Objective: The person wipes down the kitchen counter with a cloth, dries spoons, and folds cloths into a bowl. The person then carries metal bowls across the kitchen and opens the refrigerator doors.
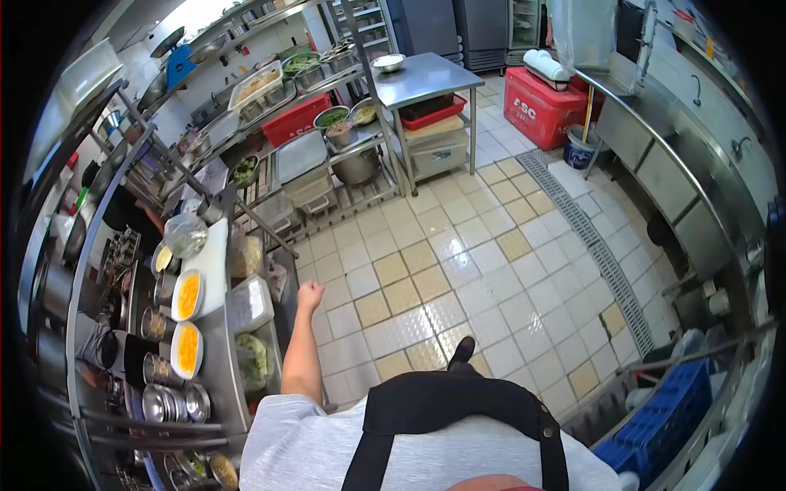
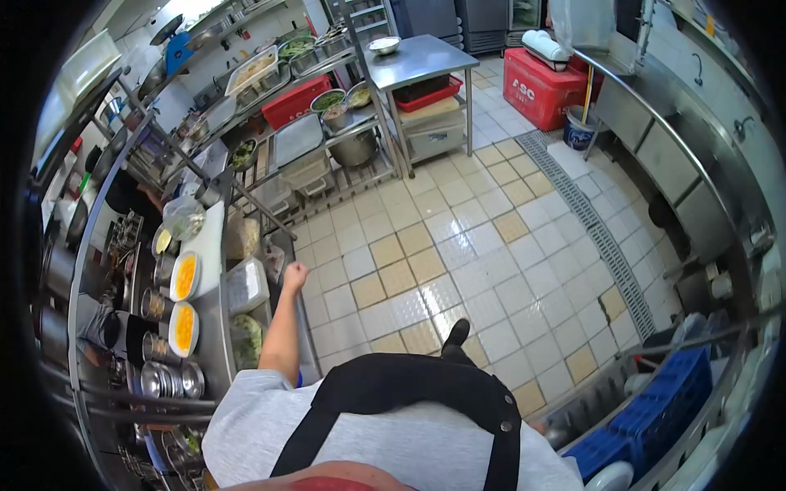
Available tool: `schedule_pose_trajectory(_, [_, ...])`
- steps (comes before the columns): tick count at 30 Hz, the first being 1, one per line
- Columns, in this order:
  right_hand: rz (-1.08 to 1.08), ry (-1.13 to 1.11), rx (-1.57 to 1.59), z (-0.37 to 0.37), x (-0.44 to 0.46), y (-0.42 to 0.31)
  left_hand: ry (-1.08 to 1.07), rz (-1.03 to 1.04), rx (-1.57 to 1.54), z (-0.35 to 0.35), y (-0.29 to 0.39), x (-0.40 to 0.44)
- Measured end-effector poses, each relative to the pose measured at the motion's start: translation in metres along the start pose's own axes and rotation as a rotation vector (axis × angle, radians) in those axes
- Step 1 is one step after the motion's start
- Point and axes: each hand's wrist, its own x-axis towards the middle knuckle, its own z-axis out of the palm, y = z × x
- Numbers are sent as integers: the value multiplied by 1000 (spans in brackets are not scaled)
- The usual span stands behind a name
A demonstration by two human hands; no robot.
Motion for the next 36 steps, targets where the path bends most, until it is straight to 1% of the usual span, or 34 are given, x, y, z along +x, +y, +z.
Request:
schedule_pose_trajectory(1, [19, -10, 47, -24, 20, -8, 21, -22, -213, 12, 50, 32])
schedule_pose_trajectory(3, [13, 5, 111, -76, 67, -33, -85, 73, -430, 58, 113, 74])
schedule_pose_trajectory(4, [3, 22, 139, -106, 95, -47, -100, 251, -308, 87, 138, 84])
schedule_pose_trajectory(5, [-34, 53, 146, -136, 126, -63, -122, 417, -188, 123, 139, 88])
schedule_pose_trajectory(6, [-74, 93, 143, -169, 160, -82, -398, 371, -39, 153, 135, 92])
schedule_pose_trajectory(7, [-132, 138, 134, -205, 199, -106, -461, 293, 60, 184, 129, 80])
schedule_pose_trajectory(8, [-195, 203, 132, -245, 242, -134, -736, 33, 1, 183, 152, 66])
schedule_pose_trajectory(9, [-239, 306, 241, -288, 285, -167, -773, 130, -13, 227, 101, 59])
schedule_pose_trajectory(10, [-300, 405, 382, -336, 324, -203, -902, -64, 258, 240, 99, 48])
schedule_pose_trajectory(11, [-288, 604, 727, -386, 342, -246, -1009, -154, 370, 250, 96, 44])
schedule_pose_trajectory(13, [-498, 642, 857, -481, 366, -312, -1155, -295, 456, 257, 93, 55])
schedule_pose_trajectory(16, [-631, 609, 820, -575, 410, -362, -1231, -430, 522, 264, 117, 125])
schedule_pose_trajectory(17, [-606, 580, 743, -605, 423, -374, -1221, -449, 537, 267, 128, 160])
schedule_pose_trajectory(19, [-533, 499, 557, -626, 448, -359, -1187, -444, 590, 280, 151, 236])
schedule_pose_trajectory(20, [-391, 305, 663, -638, 463, -347, -1157, -417, 625, 291, 164, 281])
schedule_pose_trajectory(21, [-240, 103, 765, -643, 477, -333, -1046, -339, 636, 311, 185, 335])
schedule_pose_trajectory(22, [-188, 122, 702, -647, 491, -309, -944, -279, 662, 333, 209, 390])
schedule_pose_trajectory(23, [-139, 134, 644, -649, 500, -293, -727, -251, 574, 360, 246, 445])
schedule_pose_trajectory(24, [-100, 232, 607, -667, 480, -283, -351, -253, 232, 390, 290, 497])
schedule_pose_trajectory(25, [-59, 227, 557, -678, 490, -269, -14, -46, 214, 415, 360, 545])
schedule_pose_trajectory(26, [-8, 195, 516, -682, 510, -250, -36, -53, 155, 406, 465, 586])
schedule_pose_trajectory(27, [29, 169, 489, -687, 533, -233, 24, 21, 121, 422, 525, 634])
schedule_pose_trajectory(28, [59, 145, 459, -697, 555, -221, 163, 224, 109, 445, 568, 673])
schedule_pose_trajectory(29, [79, 128, 447, -714, 577, -216, 172, 286, 188, 457, 618, 706])
schedule_pose_trajectory(30, [96, 110, 431, -734, 599, -210, 200, 328, 259, 472, 654, 737])
schedule_pose_trajectory(33, [120, 83, 400, -824, 666, -207, 73, 115, 257, 499, 735, 809])
schedule_pose_trajectory(34, [118, 84, 394, -861, 690, -211, 17, -15, 211, 515, 742, 833])
schedule_pose_trajectory(36, [92, 129, 395, -943, 748, -226, 9, -199, 290, 540, 754, 871])
